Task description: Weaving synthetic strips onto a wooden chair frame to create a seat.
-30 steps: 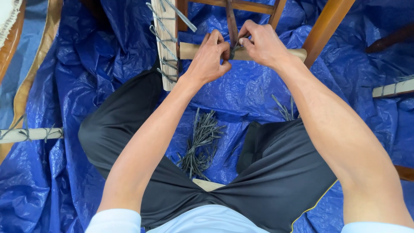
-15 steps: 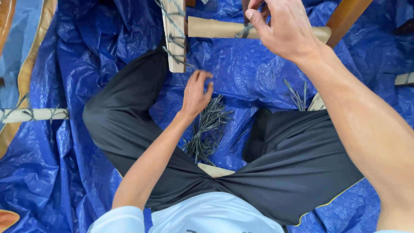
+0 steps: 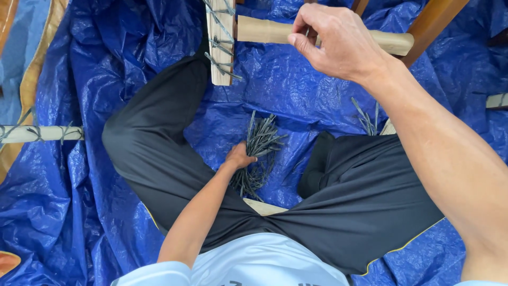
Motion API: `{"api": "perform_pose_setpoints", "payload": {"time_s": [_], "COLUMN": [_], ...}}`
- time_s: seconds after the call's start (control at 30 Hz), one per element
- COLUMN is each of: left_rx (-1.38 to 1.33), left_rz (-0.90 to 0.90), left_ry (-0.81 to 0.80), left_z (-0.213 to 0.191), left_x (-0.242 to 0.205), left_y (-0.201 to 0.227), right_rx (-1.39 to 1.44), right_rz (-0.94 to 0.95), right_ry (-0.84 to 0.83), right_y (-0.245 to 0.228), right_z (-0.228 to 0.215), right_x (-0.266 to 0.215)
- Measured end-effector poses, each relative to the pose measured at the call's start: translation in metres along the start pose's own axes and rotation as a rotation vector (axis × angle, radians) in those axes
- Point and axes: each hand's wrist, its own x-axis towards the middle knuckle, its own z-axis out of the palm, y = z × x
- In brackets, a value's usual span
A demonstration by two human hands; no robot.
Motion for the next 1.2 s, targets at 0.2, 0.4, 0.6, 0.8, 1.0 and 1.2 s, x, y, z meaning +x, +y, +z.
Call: {"api": "perform_pose_setpoints", "payload": {"time_s": [0.2, 0.4, 0.6, 0.8, 1.0, 1.2], "left_rx": [-0.515, -0.879, -1.036, -1.078, -1.19, -1.217], "left_rz": [0.375, 0.485, 0.591, 0.668, 0.689, 0.636], "left_ry": [-0.088, -0.095, -0.057, -0.038, -0.039, -0.067], "left_z": [-0.032, -0.057, -0.064, -0.074, -0.08, -0.083], "left_x": [-0.037, -0.09, -0.106, -0.118, -0.124, -0.125], "left_y": [0.043, 0.077, 0.085, 0.098, 0.108, 0.101], "right_rx": [0.075, 0.006, 0.128, 0.153, 0.252, 0.188], "right_rz": [0.198, 0.436, 0.55, 0.585, 0.517, 0.41], "right_ry": [-0.211, -0.569, -0.553, -0.646, -0.644, -0.627], "right_y": [-0.004, -0.002, -0.01, -0.017, 0.0, -0.002], "right_z": [0.001, -0.001, -0.005, -0.007, 0.001, 0.006], "right_x": [-0.003, -0.007, -0.004, -0.001, -0.008, -0.008]}}
